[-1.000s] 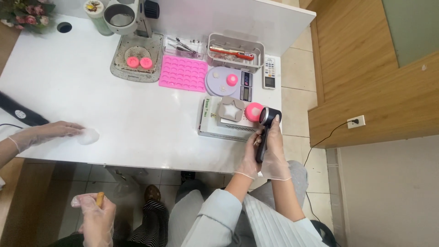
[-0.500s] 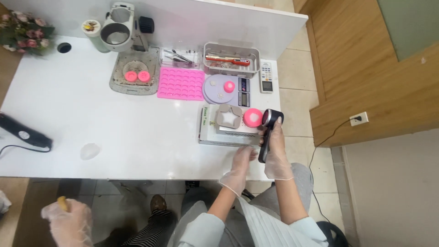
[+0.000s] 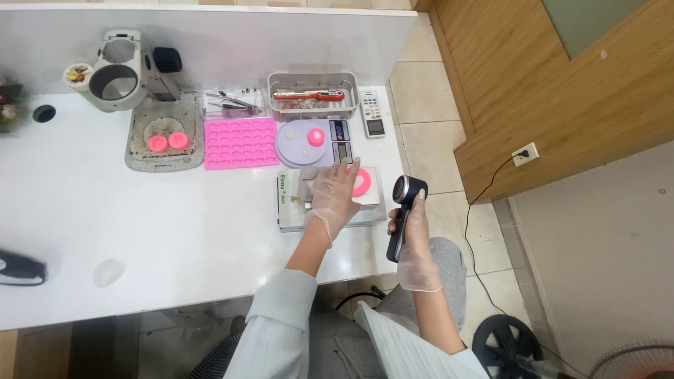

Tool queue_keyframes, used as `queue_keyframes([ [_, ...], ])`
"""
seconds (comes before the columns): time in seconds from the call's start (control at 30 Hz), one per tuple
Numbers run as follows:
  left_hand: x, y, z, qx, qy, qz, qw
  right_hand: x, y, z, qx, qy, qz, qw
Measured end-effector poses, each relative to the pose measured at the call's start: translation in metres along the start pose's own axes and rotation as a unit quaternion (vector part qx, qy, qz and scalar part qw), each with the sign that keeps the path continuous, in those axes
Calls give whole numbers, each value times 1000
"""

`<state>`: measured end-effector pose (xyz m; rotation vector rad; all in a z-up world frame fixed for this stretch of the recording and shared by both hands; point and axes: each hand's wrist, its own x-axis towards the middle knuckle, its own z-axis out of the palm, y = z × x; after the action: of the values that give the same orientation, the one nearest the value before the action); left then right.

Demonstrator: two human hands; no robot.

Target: Using a handheld heating tool to smooth and finish the surface of a pink wax candle.

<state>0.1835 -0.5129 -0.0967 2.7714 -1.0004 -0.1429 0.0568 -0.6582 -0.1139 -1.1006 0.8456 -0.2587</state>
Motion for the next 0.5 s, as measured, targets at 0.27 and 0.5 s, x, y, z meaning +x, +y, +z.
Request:
queue_keyframes([
  [0.27, 13, -11, 9, 29, -13, 7, 999, -12, -9, -24, 11, 62, 0, 998],
  [0.5, -4, 9, -35, 30, -49, -62, 996, -15, -7, -19, 14, 64, -20, 998],
])
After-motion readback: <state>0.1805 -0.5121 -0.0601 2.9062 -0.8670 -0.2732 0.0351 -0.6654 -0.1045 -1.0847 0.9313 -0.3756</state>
